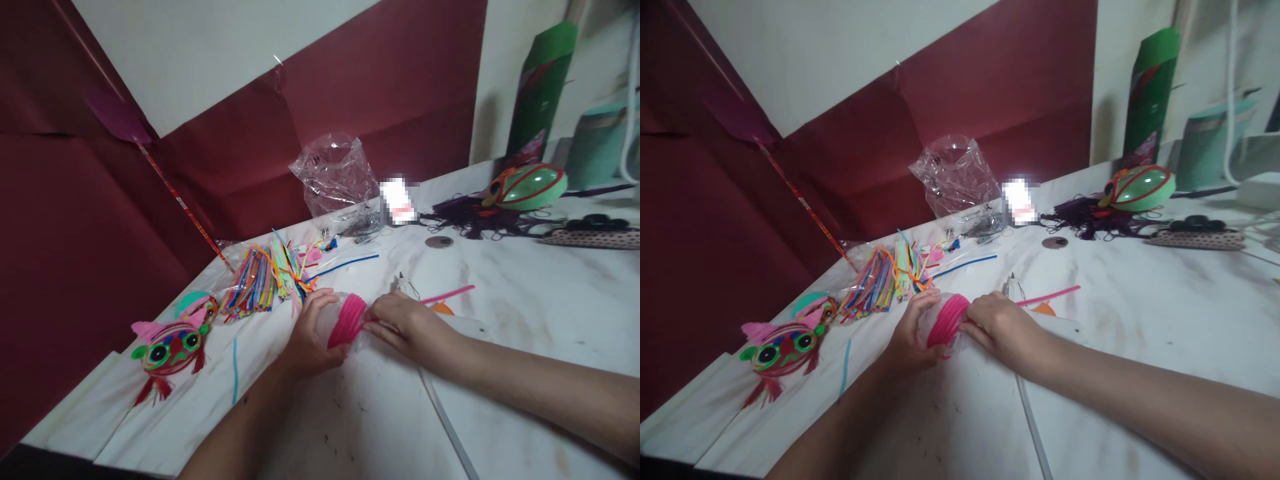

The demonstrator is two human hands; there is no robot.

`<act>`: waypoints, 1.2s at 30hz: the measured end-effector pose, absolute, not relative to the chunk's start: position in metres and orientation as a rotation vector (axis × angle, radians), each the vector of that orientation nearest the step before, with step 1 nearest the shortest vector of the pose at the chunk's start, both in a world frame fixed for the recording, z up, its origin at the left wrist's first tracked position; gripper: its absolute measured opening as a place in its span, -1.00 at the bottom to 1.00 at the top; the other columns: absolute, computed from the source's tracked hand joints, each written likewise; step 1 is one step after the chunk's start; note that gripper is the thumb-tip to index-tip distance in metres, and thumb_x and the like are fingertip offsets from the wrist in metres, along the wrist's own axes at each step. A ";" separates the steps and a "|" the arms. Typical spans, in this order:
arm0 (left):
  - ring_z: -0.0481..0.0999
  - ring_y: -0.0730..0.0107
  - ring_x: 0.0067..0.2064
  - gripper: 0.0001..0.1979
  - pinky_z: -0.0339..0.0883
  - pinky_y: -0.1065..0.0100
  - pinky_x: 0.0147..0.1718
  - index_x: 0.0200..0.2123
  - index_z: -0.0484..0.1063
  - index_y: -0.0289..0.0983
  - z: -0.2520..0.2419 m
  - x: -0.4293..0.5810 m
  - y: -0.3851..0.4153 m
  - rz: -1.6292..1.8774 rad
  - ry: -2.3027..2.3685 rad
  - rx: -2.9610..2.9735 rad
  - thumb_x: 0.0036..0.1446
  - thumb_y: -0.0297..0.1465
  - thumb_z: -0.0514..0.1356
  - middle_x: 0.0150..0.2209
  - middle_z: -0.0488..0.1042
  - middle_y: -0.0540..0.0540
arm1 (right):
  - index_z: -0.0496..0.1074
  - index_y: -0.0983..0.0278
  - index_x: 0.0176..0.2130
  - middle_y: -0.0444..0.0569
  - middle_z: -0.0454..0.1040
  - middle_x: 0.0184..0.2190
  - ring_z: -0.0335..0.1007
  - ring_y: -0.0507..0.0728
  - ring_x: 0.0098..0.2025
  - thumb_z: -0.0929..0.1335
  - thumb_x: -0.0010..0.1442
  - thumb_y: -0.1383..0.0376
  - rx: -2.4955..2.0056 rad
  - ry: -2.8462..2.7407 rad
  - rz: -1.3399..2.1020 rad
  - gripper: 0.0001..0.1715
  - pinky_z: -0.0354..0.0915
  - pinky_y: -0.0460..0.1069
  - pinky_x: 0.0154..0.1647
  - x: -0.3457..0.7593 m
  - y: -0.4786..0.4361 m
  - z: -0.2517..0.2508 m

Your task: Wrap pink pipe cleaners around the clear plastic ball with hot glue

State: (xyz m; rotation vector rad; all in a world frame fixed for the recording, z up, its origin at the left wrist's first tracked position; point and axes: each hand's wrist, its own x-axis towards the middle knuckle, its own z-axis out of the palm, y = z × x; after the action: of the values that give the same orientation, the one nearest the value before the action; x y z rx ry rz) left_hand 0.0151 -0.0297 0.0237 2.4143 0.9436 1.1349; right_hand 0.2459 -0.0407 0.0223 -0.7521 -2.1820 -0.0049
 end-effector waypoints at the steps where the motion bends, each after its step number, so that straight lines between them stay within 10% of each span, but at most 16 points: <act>1: 0.27 -0.09 0.23 -0.30 0.13 -0.09 0.20 0.09 0.27 -0.19 0.023 0.016 -0.030 1.133 0.938 2.427 -0.14 -0.19 0.39 0.14 0.28 -0.28 | 0.41 0.25 -0.39 -0.03 0.52 -0.50 0.42 0.11 -0.44 0.23 0.37 0.27 -0.765 -2.176 0.001 -0.68 0.29 0.01 -0.32 0.245 -0.041 0.022; 25: 0.34 -0.01 0.08 -0.40 0.15 0.05 0.12 -0.07 0.34 -0.23 0.040 0.027 -0.042 1.139 1.188 2.092 -0.19 -0.17 0.41 -0.01 0.35 -0.19 | 0.41 0.28 -0.21 0.10 0.57 -0.28 0.48 0.23 -0.21 0.30 0.29 0.35 -0.714 -2.107 -0.096 -0.92 0.33 0.12 -0.17 0.255 -0.035 0.038; 36: 0.45 0.38 -0.32 -0.37 0.32 0.38 -0.32 -0.09 0.29 -0.20 0.036 0.011 -0.023 1.172 1.037 1.319 -0.29 -0.36 0.44 -0.22 0.46 0.00 | 0.41 0.24 -0.24 0.06 0.56 -0.31 0.49 0.20 -0.25 0.27 0.28 0.36 -0.762 -2.017 -0.123 -0.89 0.40 0.09 -0.25 0.271 -0.037 0.062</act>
State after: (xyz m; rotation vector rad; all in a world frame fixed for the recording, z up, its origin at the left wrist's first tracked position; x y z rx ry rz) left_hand 0.0113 -0.0226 0.0362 1.3190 1.0374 1.1719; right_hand 0.2708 -0.0371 0.0618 -0.7619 -2.0168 -0.1231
